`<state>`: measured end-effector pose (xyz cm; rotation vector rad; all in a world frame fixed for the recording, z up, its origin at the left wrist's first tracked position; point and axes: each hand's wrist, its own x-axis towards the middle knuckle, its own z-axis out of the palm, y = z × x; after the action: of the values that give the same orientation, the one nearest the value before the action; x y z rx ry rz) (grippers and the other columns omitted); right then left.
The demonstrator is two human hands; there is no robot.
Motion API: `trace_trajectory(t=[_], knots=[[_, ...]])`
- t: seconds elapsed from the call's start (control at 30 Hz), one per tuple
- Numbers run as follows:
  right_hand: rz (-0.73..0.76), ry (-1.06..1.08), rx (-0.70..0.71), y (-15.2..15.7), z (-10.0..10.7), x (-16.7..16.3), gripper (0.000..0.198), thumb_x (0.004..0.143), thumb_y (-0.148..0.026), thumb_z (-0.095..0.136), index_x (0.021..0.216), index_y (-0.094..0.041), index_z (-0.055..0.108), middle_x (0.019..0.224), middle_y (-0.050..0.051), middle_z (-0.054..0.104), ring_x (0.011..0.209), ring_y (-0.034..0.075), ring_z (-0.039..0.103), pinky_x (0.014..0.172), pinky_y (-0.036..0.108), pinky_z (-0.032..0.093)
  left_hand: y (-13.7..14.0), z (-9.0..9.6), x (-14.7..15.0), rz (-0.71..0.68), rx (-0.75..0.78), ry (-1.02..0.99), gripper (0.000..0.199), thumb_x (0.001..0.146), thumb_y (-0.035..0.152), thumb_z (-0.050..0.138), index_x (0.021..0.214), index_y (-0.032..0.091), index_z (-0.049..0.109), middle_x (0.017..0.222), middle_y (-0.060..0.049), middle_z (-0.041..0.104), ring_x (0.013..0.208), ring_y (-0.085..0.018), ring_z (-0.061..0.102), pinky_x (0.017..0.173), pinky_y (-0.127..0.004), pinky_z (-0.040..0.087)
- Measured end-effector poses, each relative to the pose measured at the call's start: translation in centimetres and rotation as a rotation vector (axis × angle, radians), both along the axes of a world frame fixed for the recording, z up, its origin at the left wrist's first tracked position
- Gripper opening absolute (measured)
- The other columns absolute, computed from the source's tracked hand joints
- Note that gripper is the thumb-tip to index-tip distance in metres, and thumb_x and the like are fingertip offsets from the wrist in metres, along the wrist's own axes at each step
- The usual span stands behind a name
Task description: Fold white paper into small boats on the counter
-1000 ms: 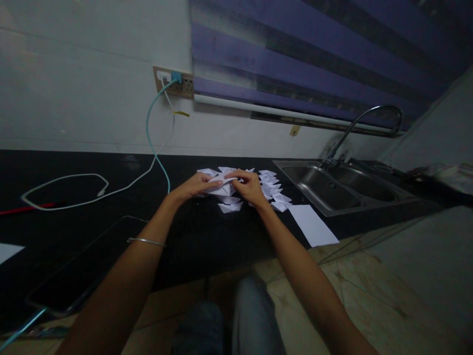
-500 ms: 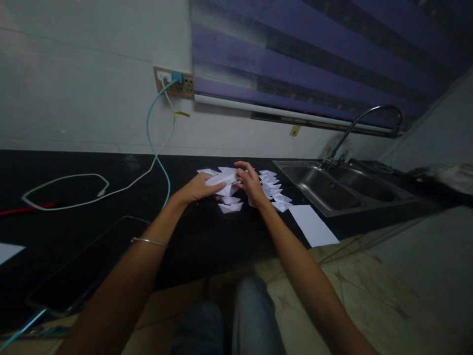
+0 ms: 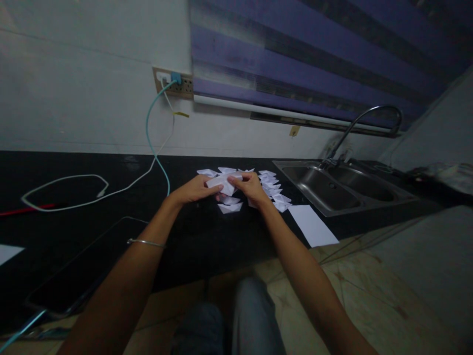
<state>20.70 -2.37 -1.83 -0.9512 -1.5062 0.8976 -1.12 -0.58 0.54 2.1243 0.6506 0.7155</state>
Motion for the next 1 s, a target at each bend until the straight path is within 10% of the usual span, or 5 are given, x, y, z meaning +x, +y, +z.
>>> trace_trajectory(t=[0.37, 0.6, 1.0], knots=[[-0.125, -0.165, 0.186, -0.2, 0.8, 0.5, 0.042, 0.081, -0.054, 0.069, 0.061, -0.017, 0.065, 0.064, -0.001, 0.055, 0.062, 0.011, 0.046, 0.059, 0.025, 0.036, 1.6, -0.9, -1.2, 0.191, -0.024, -0.083, 0.04, 0.083, 0.047, 0.071, 0.06, 0.013, 0.069, 0.045, 0.003, 0.048, 0.041, -0.006, 0.037, 0.039, -0.02, 0.02], [-0.195, -0.134, 0.148, -0.1, 0.4, 0.4, 0.039, 0.08, -0.053, 0.07, 0.064, -0.018, 0.069, 0.051, -0.004, 0.047, 0.049, 0.01, 0.039, 0.048, 0.024, 0.029, 1.3, -0.9, -0.8, 0.188, -0.22, -0.201, 0.037, 0.083, 0.041, 0.072, 0.11, 0.015, 0.075, 0.046, 0.001, 0.06, 0.035, -0.008, 0.045, 0.037, -0.019, 0.026], [-0.105, 0.064, 0.022, -0.1, 0.2, -0.7, 0.035, 0.076, -0.043, 0.076, 0.101, -0.019, 0.078, 0.053, 0.0, 0.066, 0.043, 0.014, 0.057, 0.045, 0.027, 0.047, 0.7, -0.6, 0.7, 0.309, -0.282, -0.384, 0.027, 0.079, 0.026, 0.073, 0.104, 0.013, 0.071, 0.105, -0.014, 0.077, 0.083, -0.02, 0.075, 0.045, -0.018, 0.043]])
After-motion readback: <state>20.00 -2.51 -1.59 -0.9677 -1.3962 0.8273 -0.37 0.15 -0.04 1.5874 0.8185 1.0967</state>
